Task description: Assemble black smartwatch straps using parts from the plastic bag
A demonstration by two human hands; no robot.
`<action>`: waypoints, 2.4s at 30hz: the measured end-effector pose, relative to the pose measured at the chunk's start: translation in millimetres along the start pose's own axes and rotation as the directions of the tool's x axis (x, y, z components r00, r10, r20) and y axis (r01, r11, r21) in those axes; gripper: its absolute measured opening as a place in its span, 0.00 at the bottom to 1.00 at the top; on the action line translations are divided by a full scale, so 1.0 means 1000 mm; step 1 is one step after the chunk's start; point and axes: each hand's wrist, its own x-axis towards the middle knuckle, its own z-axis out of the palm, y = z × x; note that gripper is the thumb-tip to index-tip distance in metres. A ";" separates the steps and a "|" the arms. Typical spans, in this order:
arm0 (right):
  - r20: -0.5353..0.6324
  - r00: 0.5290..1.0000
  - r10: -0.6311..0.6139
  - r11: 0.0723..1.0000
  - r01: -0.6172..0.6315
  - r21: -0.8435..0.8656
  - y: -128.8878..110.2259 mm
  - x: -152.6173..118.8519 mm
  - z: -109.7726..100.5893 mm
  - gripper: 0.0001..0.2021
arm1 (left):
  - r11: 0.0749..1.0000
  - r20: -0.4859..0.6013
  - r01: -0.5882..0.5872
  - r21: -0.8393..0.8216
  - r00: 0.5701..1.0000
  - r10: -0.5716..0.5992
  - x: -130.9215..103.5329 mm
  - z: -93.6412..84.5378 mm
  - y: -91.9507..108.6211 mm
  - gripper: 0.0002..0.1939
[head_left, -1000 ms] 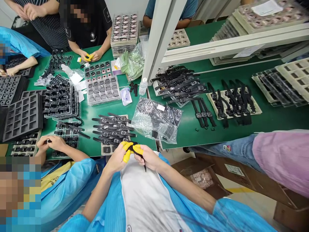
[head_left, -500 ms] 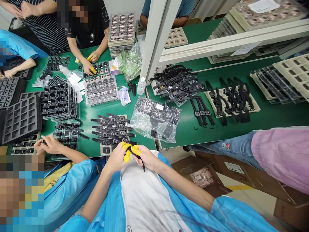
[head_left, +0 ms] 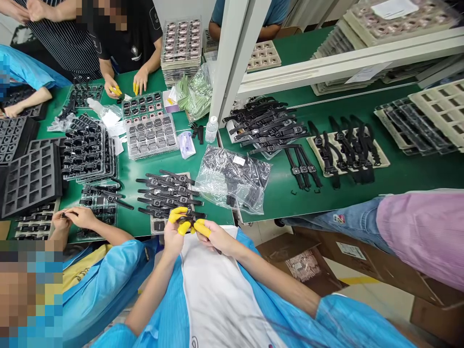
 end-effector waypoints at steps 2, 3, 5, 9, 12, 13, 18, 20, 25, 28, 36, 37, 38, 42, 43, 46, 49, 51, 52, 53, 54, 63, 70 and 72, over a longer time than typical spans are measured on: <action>0.046 0.995 0.086 0.996 -0.085 -0.030 0.002 -0.002 -0.005 0.22 | 0.990 -0.175 0.013 -0.137 0.984 -0.037 0.009 -0.005 0.006 0.16; 0.044 0.994 0.100 0.993 -0.097 -0.065 0.004 -0.003 -0.008 0.21 | 0.981 -0.255 0.003 -0.192 0.965 -0.053 0.015 -0.009 0.010 0.17; -0.005 0.998 0.060 0.991 -0.060 -0.122 0.006 -0.003 -0.011 0.21 | 0.971 -0.349 -0.017 -0.237 0.934 -0.069 0.024 -0.020 0.019 0.19; -0.112 0.992 -0.049 0.996 0.040 -0.078 0.003 0.000 -0.006 0.23 | 0.997 -0.062 0.076 -0.021 0.995 -0.077 0.026 -0.029 0.028 0.17; -0.053 0.997 -0.058 0.998 0.057 -0.025 -0.006 0.002 0.007 0.22 | 0.963 0.335 -0.091 0.252 0.942 0.001 0.018 -0.021 0.025 0.18; -0.024 0.998 -0.057 0.998 0.056 -0.009 -0.009 0.002 0.011 0.22 | 0.936 0.422 -0.184 0.301 0.906 0.042 0.016 -0.018 0.024 0.22; 0.043 0.999 0.000 0.989 -0.006 0.146 -0.014 -0.001 0.015 0.21 | 0.855 0.587 -0.403 0.325 0.795 0.151 0.013 -0.017 0.021 0.33; 0.031 0.999 0.022 0.972 -0.029 0.232 -0.015 -0.002 0.014 0.21 | 0.845 0.591 -0.426 0.322 0.788 0.173 0.013 -0.019 0.022 0.32; -0.003 1.000 0.030 0.937 -0.028 0.349 -0.014 -0.002 0.017 0.22 | 0.811 0.543 -0.452 0.371 0.814 0.206 0.007 -0.016 0.019 0.32; -0.022 0.999 0.039 0.921 -0.027 0.389 -0.013 0.000 0.018 0.22 | 0.791 0.518 -0.453 0.410 0.830 0.207 0.004 -0.012 0.018 0.31; -0.058 0.996 0.070 0.942 -0.047 0.333 -0.015 0.001 0.015 0.21 | 0.750 0.596 -0.482 0.452 0.790 0.148 0.005 -0.018 0.034 0.23; -0.053 0.995 0.080 0.946 -0.059 0.317 -0.015 0.001 0.015 0.20 | 0.709 0.600 -0.502 0.494 0.788 0.140 0.006 -0.018 0.034 0.23; -0.051 0.995 0.090 0.951 -0.071 0.302 -0.014 0.001 0.014 0.20 | 0.664 0.608 -0.523 0.534 0.784 0.129 0.006 -0.019 0.034 0.22; -0.038 0.992 0.119 0.950 -0.103 0.296 -0.012 0.001 0.013 0.19 | 0.585 0.656 -0.578 0.569 0.748 0.100 0.007 -0.022 0.033 0.23; -0.034 0.992 0.123 0.946 -0.107 0.307 -0.011 0.001 0.013 0.19 | 0.596 0.667 -0.585 0.550 0.737 0.108 0.006 -0.023 0.033 0.24; -0.026 0.991 0.134 0.944 -0.120 0.306 -0.009 0.002 0.012 0.19 | 0.608 0.679 -0.602 0.518 0.721 0.135 0.005 -0.024 0.033 0.24; -0.023 0.988 0.150 0.958 -0.140 0.252 -0.008 0.002 0.011 0.18 | 0.560 0.673 -0.598 0.573 0.734 0.094 0.003 -0.025 0.033 0.22; -0.015 0.988 0.156 0.964 -0.149 0.220 -0.007 0.002 0.010 0.17 | 0.575 0.672 -0.574 0.583 0.738 0.056 0.003 -0.025 0.033 0.22; -0.007 0.988 0.155 0.967 -0.150 0.206 -0.006 0.002 0.009 0.17 | 0.613 0.673 -0.553 0.564 0.738 0.045 0.003 -0.025 0.033 0.21; 0.004 0.988 0.152 0.970 -0.150 0.193 -0.005 0.003 0.009 0.17 | 0.664 0.675 -0.524 0.534 0.737 0.038 0.003 -0.026 0.033 0.21; 0.013 0.989 0.147 0.973 -0.146 0.178 -0.004 0.003 0.010 0.17 | 0.715 0.673 -0.490 0.499 0.739 0.036 0.003 -0.027 0.032 0.20; 0.025 0.979 -0.202 0.763 0.173 -0.622 0.001 0.024 -0.011 0.12 | 0.651 0.514 -0.255 0.715 0.822 -0.243 0.014 -0.078 0.007 0.14; 0.095 0.995 0.007 0.549 0.075 -0.832 0.001 0.054 -0.005 0.09 | 0.272 0.425 -0.334 0.902 0.796 -0.431 0.022 -0.105 0.014 0.11; 0.102 0.993 0.066 0.560 0.048 -0.827 0.002 0.060 0.000 0.10 | 0.225 0.426 -0.362 0.905 0.795 -0.432 0.021 -0.107 0.018 0.12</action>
